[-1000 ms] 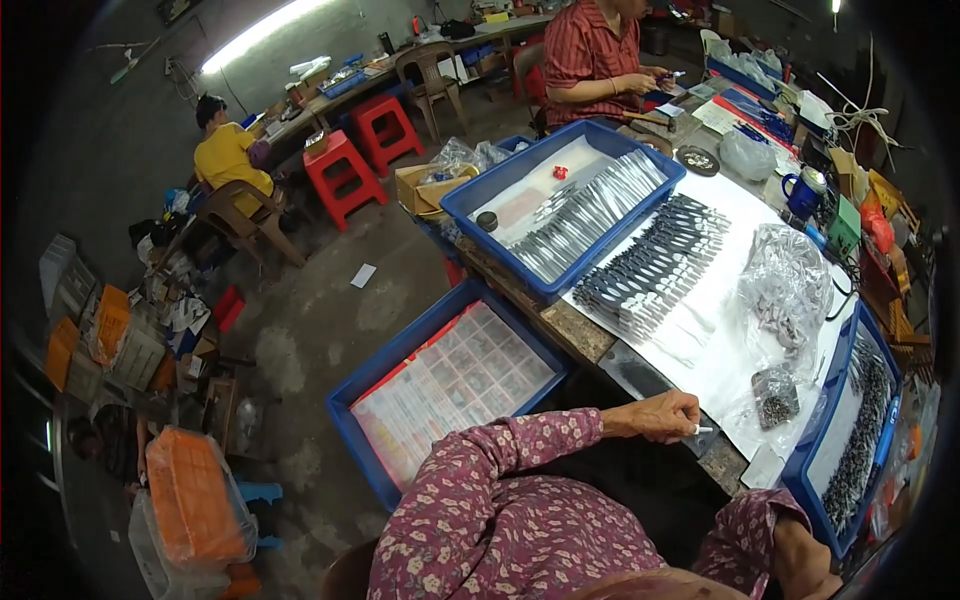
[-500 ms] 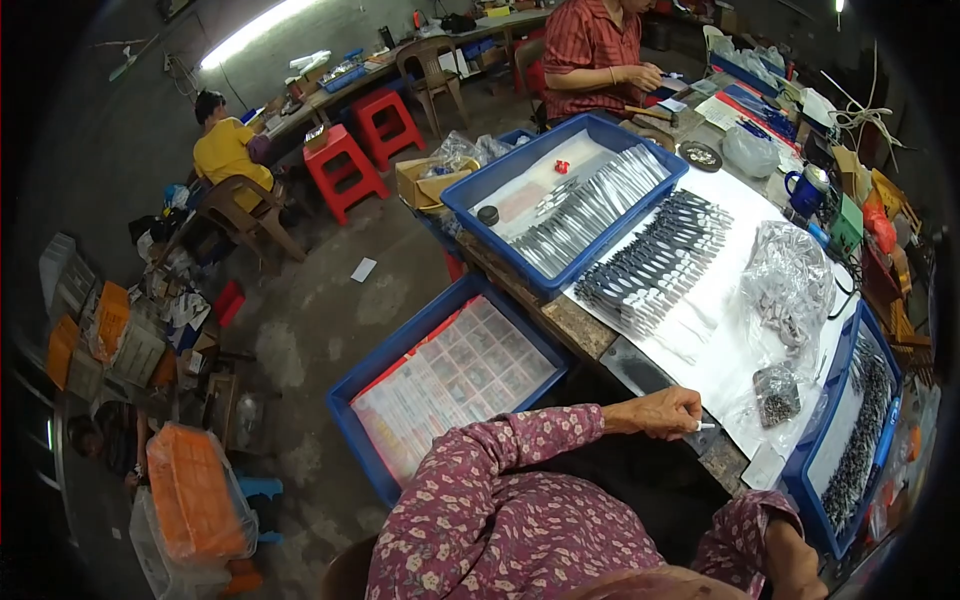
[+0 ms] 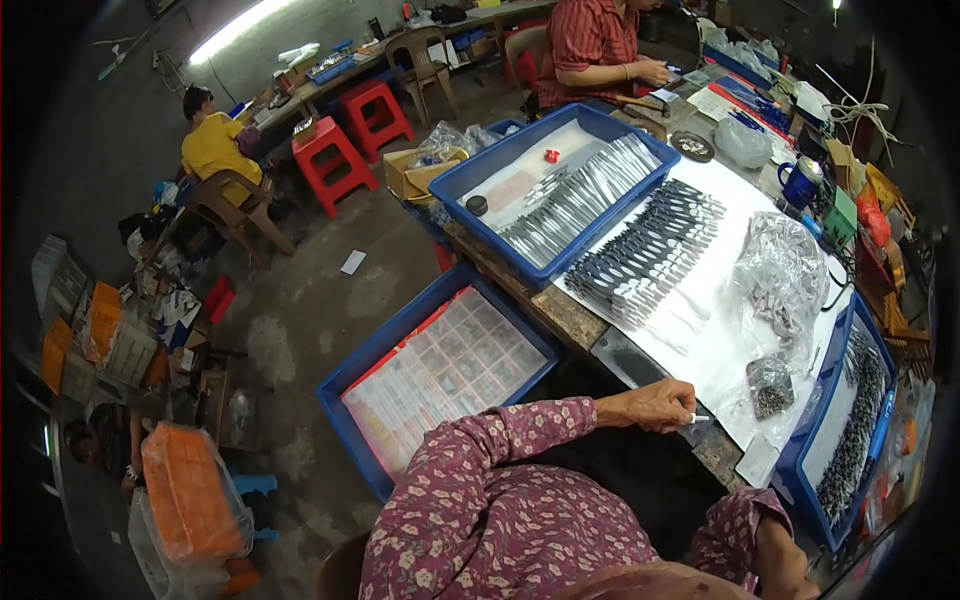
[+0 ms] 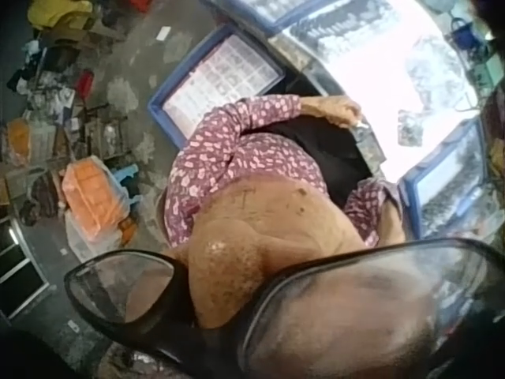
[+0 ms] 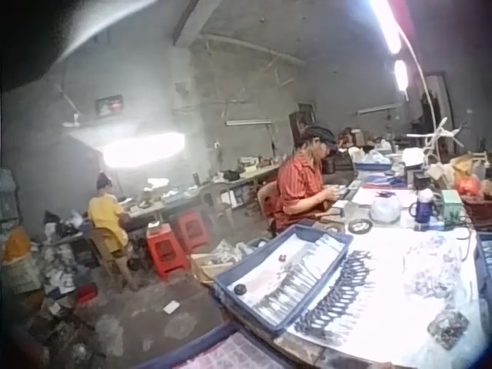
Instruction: Manually assembling small metal components by inserting metal pins into housings at a workstation.
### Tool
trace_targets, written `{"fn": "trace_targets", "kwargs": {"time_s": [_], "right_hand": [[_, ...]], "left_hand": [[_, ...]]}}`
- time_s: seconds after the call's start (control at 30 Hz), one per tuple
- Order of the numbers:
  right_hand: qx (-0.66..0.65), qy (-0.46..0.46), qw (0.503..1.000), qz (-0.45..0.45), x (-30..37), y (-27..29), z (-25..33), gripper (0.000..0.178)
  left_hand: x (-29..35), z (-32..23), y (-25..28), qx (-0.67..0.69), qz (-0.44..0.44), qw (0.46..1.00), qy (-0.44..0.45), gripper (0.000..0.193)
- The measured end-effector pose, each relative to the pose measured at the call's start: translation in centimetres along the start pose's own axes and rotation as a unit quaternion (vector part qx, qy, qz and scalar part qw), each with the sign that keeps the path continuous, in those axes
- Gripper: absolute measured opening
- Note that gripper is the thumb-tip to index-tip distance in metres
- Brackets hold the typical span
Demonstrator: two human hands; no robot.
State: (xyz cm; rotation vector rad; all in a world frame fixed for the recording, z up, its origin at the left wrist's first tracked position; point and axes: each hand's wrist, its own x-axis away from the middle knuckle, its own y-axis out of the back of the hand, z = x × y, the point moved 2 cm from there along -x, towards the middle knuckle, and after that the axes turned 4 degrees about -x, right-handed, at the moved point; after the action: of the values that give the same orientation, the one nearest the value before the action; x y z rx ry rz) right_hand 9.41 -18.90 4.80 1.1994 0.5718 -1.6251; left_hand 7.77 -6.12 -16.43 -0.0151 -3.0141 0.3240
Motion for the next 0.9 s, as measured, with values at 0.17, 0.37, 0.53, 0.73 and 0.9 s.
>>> {"fn": "trace_targets", "kwargs": {"time_s": [0.17,0.37,0.53,0.73,0.9], "right_hand": [[0.005,0.002,1.0,0.005,-0.5,-0.4,-1.3,0.011],[0.004,0.017,1.0,0.011,-1.3,-0.8,-3.3,0.012],[-0.007,0.011,1.0,0.021,-1.2,-1.6,-4.2,0.012],[0.024,-0.016,0.999,0.025,-0.7,-1.2,-5.7,0.014],[0.092,-0.128,0.987,0.024,3.1,0.6,-4.0,0.015]], "left_hand": [[0.2,-0.4,-0.1,-0.001,0.004,1.0,0.009,0.022],[0.2,-0.4,0.0,-0.009,0.0,1.0,0.008,0.024],[0.6,0.1,-0.7,0.003,-0.004,1.0,-0.003,0.023],[0.2,0.4,-1.0,0.028,0.015,0.999,-0.002,0.017],[0.7,-0.6,0.1,0.004,-0.026,1.0,0.004,0.01]]}}
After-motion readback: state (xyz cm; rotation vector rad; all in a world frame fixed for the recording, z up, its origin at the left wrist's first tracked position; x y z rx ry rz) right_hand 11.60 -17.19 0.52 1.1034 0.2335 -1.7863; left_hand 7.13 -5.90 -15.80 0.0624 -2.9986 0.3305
